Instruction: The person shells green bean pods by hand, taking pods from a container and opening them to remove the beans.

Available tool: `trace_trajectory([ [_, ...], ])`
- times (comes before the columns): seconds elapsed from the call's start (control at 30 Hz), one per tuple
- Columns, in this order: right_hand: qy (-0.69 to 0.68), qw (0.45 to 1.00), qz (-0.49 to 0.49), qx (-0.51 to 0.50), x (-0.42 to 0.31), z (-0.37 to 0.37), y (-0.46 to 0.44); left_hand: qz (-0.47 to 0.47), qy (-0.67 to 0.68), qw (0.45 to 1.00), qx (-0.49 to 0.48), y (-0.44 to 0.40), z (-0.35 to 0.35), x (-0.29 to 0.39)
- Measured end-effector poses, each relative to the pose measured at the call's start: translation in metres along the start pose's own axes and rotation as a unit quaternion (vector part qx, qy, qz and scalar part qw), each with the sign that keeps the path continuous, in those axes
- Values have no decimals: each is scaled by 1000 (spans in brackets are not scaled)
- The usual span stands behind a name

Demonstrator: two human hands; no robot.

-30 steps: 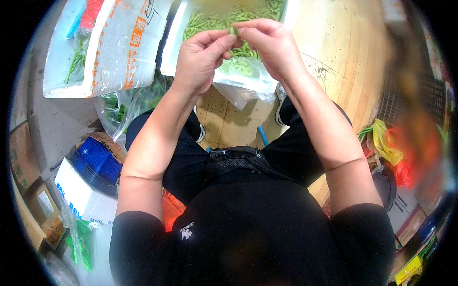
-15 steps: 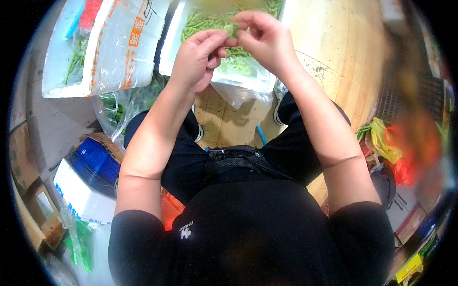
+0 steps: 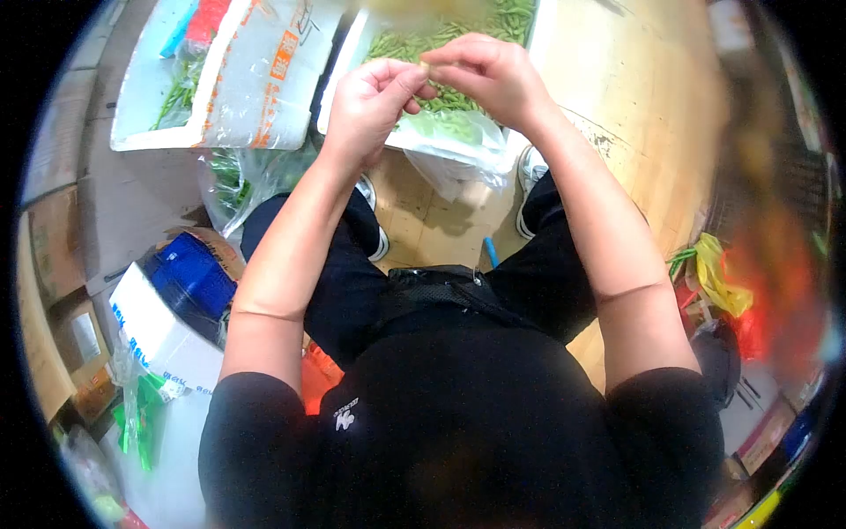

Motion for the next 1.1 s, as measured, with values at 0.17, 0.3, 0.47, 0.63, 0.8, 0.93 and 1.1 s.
trace_trajectory([
  [0.17, -98, 993, 28, -57, -2, -5, 6, 14, -121, 992, 23, 19, 13, 21],
  [0.3, -179, 981, 38, -65, -12, -10, 13, 46, -153, 987, 19, 27, 22, 33],
  [0.47, -221, 973, 50, -48, -17, -11, 21, 56, -210, 976, 23, 39, 36, 49],
  [0.63, -242, 967, 71, -35, -22, -9, 27, 76, -233, 969, 40, 48, 41, 56],
  [0.8, -214, 974, 56, -51, -31, -4, 30, 42, -166, 984, 54, 62, 36, 50],
  [0.93, -184, 980, 29, -61, -42, 8, 33, 4, -40, 998, 54, 70, 18, 34],
  [1.1, -114, 983, -18, 146, -48, 26, 71, -66, 2, 993, 95, 90, 16, 22],
])
Point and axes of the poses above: each hand's wrist, its own y-axis away from the middle knuckle, its own z-axis out of the palm, x = y × z, the point moved 5 cm from there along -y, towards the middle knuckle, and after that the axes turned 4 degrees about y, right-handed, at the moved point
